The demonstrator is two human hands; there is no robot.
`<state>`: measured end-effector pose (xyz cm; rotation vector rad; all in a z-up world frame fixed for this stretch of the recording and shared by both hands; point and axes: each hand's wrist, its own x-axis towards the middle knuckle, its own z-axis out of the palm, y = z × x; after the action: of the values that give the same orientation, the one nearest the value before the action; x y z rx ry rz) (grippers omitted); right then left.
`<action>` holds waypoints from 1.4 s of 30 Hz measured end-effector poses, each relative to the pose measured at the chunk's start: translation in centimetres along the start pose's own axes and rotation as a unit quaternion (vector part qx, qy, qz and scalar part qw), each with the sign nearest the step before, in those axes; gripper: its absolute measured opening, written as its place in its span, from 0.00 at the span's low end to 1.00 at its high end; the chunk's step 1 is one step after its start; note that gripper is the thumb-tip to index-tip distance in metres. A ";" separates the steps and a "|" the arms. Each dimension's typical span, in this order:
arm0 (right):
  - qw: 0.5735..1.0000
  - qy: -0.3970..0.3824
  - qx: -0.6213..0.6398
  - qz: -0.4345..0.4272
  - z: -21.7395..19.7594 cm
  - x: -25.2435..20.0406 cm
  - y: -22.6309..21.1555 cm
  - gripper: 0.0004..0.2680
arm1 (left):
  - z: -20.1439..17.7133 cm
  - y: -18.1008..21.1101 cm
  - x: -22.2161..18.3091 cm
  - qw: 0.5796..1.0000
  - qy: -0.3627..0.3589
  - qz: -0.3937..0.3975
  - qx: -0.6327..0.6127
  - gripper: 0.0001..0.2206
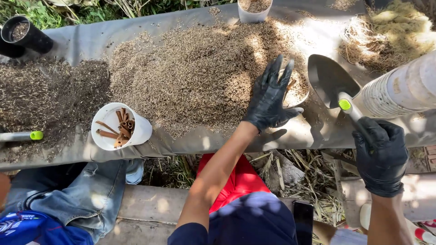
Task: Filling small plastic cups with a seed and soil mixture using a hand trowel and packing it down by hand.
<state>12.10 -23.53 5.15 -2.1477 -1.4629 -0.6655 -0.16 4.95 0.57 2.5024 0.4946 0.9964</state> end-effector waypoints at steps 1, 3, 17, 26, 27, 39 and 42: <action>1.000 0.013 0.007 -0.019 0.0 0.3 -0.2 0.11 | -1.6 0.6 1.2 0.977 -0.155 0.004 0.146 0.59; 0.999 0.022 0.010 -0.039 0.3 0.7 -0.6 0.10 | -2.1 0.3 2.2 0.911 -0.303 0.011 0.279 0.61; 0.997 0.055 0.055 -0.016 2.3 0.1 -2.0 0.12 | 2.4 -2.7 -0.9 0.964 -0.139 0.047 0.223 0.62; 0.999 0.035 -0.001 0.003 3.6 -0.5 0.0 0.11 | 3.2 -3.4 -1.8 0.993 -0.015 0.076 0.095 0.57; 0.999 0.036 -0.002 0.003 4.2 -0.6 0.2 0.11 | 3.3 -3.2 -1.9 0.992 -0.014 0.077 0.094 0.57; 0.997 -0.066 0.009 0.027 9.7 4.4 -1.7 0.12 | 0.1 0.5 -3.8 0.995 0.021 -0.093 -0.032 0.53; 0.997 -0.034 -0.063 0.031 11.0 6.3 -1.5 0.10 | -0.2 0.7 -3.9 0.995 0.041 -0.074 -0.048 0.53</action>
<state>14.17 -11.77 0.57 -2.3239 -1.4165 -0.6848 -2.84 2.60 -1.10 2.3107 0.6316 1.0426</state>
